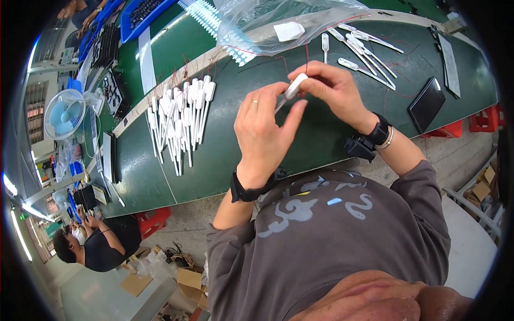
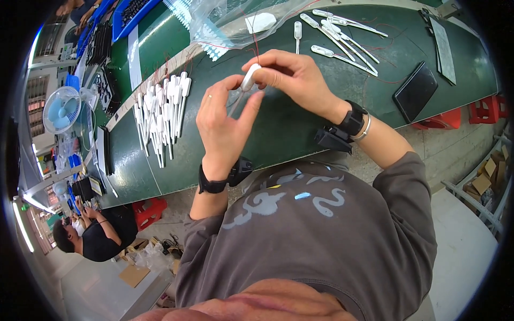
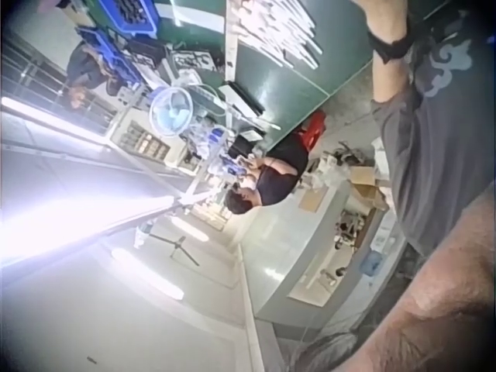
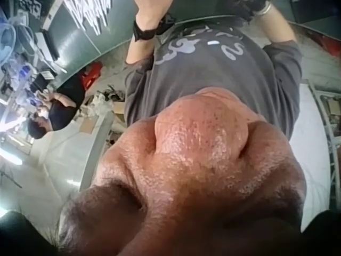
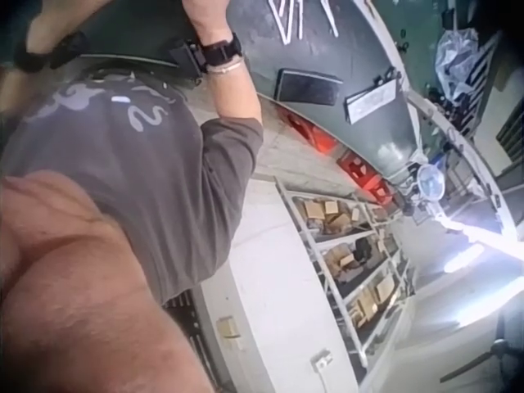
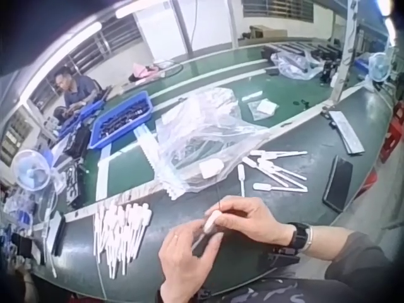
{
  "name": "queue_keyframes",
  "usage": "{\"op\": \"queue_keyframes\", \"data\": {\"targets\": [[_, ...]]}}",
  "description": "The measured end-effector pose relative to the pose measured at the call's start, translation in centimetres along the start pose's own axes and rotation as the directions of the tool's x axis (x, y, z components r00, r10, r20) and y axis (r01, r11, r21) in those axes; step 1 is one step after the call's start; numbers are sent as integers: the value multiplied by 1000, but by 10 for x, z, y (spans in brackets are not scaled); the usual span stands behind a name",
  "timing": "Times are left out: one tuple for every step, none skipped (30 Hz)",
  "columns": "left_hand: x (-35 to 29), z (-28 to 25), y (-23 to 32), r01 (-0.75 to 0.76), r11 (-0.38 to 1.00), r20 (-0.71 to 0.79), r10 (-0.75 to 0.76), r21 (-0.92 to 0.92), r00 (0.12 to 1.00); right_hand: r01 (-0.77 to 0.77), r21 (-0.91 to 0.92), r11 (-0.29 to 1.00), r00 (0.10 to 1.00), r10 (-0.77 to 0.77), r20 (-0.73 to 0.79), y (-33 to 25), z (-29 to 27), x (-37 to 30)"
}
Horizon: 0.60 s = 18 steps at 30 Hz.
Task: The person assembles electronic components by hand, threading a wire through a white plastic housing and fitting a small white cap onto the end. They then attach a long white plastic stem to the housing and place the completed assembly onto the green work surface, repeating the process.
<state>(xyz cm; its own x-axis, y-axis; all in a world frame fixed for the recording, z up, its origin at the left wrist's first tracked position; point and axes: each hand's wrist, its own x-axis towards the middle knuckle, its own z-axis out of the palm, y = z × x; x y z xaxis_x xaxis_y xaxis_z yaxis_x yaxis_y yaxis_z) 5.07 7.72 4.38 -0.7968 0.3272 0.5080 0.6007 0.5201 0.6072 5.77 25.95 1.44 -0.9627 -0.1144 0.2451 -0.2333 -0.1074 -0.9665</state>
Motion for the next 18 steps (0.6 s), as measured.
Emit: {"op": "queue_keyframes", "data": {"targets": [[0, -1, -3, 3, 1000, -9, -3, 0, 1000, -80, 82, 993, 997, 80, 5, 5, -3, 2], [2, -1, -9, -2, 1000, 24, 1, 26, 1000, -160, 163, 974, 987, 159, 17, 10, -7, 4], [4, -2, -16, -7, 999, 57, 4, 51, 998, -238, 240, 941, 971, 237, 35, 12, -8, 5], [6, -5, -22, -11, 997, 88, 4, 80, 996, -240, 237, 941, 971, 236, 47, 12, -8, 7], [8, -9, -25, -4, 996, 78, -2, 84, 997, -55, 122, 991, 987, 72, -142, 12, -7, 8], [11, -12, -28, 4, 995, 133, -18, 102, 991, 113, -25, 993, 945, -116, -306, 12, -5, 9], [14, -16, -31, 11, 993, 187, -34, 120, 982, 251, -194, 948, 846, -312, -432, 13, -3, 9], [17, -19, -34, 18, 990, 241, -51, 137, 969, 250, -192, 949, 850, -310, -425, 9, -2, 11], [20, -21, -39, 31, 989, 233, -64, 143, 970, 316, -444, 838, 870, -443, -217, 3, 0, 15], [24, -23, -43, -15, 991, 319, -28, 133, 947, 404, -641, 652, 860, -510, 23, -2, 2, 19], [28, -25, -46, -67, 991, 410, 15, 114, 912, 495, -766, 410, 823, -503, 262, -6, 4, 19], [30, -28, -48, -118, 989, 496, 59, 89, 867, 495, -764, 413, 825, -500, 264, -2, 3, 16], [31, -31, -48, -113, 990, 496, 54, 89, 867, 492, -747, 446, 853, -420, 311, 7, -1, 13], [34, -32, -50, -191, 975, 506, 106, 118, 856, 485, -735, 474, 870, -341, 355, 16, -6, 12], [38, -34, -51, -267, 953, 518, 156, 146, 841, 475, -723, 501, 880, -260, 398, 19, -9, 13], [42, -34, -50, -339, 925, 530, 203, 173, 823, 475, -724, 500, 880, -258, 399, 18, -8, 12], [48, -35, -49, -338, 926, 528, 204, 170, 824, 250, -670, 699, 955, -63, 290, 14, -6, 10], [57, -37, -46, -441, 863, 349, 345, 246, 871, -11, -570, 821, 966, 157, 208, 11, -3, 9]]}}
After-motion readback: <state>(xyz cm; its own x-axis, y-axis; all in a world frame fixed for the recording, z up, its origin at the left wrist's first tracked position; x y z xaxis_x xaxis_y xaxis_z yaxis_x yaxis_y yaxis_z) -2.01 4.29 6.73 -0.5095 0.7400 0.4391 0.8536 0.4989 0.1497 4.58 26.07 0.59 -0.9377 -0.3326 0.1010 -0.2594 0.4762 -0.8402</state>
